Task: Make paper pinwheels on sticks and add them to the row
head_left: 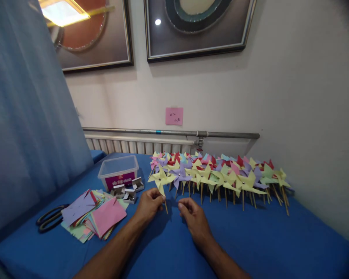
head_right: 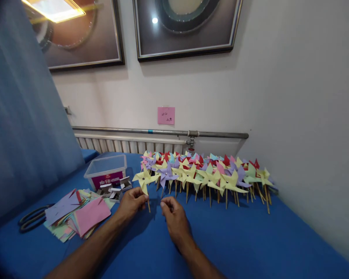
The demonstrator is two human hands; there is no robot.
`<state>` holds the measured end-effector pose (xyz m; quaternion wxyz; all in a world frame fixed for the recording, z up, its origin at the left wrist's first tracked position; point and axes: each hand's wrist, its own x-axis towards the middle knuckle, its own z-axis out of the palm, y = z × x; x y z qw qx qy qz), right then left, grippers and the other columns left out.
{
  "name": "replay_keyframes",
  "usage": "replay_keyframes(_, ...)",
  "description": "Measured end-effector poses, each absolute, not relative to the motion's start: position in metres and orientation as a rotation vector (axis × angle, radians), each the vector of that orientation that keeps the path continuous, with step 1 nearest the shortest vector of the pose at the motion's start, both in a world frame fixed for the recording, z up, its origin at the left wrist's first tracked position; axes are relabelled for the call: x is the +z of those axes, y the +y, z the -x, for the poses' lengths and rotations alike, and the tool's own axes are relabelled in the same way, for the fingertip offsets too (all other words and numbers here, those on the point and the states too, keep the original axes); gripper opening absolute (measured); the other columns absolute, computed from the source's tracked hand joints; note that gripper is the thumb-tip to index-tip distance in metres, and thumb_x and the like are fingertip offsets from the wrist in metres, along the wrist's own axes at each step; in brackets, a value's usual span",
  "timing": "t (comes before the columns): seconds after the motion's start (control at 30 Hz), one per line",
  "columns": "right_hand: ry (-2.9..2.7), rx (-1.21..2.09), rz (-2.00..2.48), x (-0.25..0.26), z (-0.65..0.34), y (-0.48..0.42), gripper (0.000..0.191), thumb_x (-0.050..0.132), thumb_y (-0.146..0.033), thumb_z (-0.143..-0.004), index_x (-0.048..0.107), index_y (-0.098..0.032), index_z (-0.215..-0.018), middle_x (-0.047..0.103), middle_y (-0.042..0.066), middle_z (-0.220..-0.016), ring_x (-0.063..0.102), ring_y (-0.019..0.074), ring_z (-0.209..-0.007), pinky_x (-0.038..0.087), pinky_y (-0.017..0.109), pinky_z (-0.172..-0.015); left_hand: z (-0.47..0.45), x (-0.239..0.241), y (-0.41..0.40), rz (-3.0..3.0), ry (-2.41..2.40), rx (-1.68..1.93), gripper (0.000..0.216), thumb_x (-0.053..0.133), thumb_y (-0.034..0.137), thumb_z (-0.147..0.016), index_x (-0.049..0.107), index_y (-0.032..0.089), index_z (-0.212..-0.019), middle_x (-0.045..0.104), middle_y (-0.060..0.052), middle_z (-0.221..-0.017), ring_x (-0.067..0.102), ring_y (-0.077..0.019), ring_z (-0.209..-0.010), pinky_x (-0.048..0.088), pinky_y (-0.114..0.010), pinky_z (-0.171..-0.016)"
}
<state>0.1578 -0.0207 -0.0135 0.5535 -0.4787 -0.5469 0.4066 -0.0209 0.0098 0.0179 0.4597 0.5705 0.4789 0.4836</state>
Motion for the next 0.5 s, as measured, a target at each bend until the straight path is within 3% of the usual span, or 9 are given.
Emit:
replay_keyframes(0.13,-1.501,0.900,1.131,-0.010,-0.149,-0.033,0.022,0.062,-0.043,-0.085,0.068,-0.022,-0.081,0.065,-0.001,-0.069,0.055,0.0163,-0.063,0.039,0.026,-0.059,0.012,0.018,0.002,-1.439,1.104,1.127,0.024,0.067,0.039,-0.066,0.055,0.018,-0.062,0.054,0.004,-0.047,0.047,-0.0102,-0.043,0.033,-0.023,-0.047)
replay_keyframes(0.5,-1.524,0.872,1.179,-0.008,-0.147,-0.033,0.016,0.063,-0.033,-0.081,0.067,-0.021,-0.072,0.062,-0.003,-0.060,0.049,0.0138,-0.055,0.034,0.024,-0.053,0.008,0.012,0.002,-1.392,1.003,1.038,0.026,0.072,0.038,-0.064,0.060,0.015,-0.066,0.059,0.002,-0.051,0.052,-0.0109,-0.045,0.038,-0.023,-0.048)
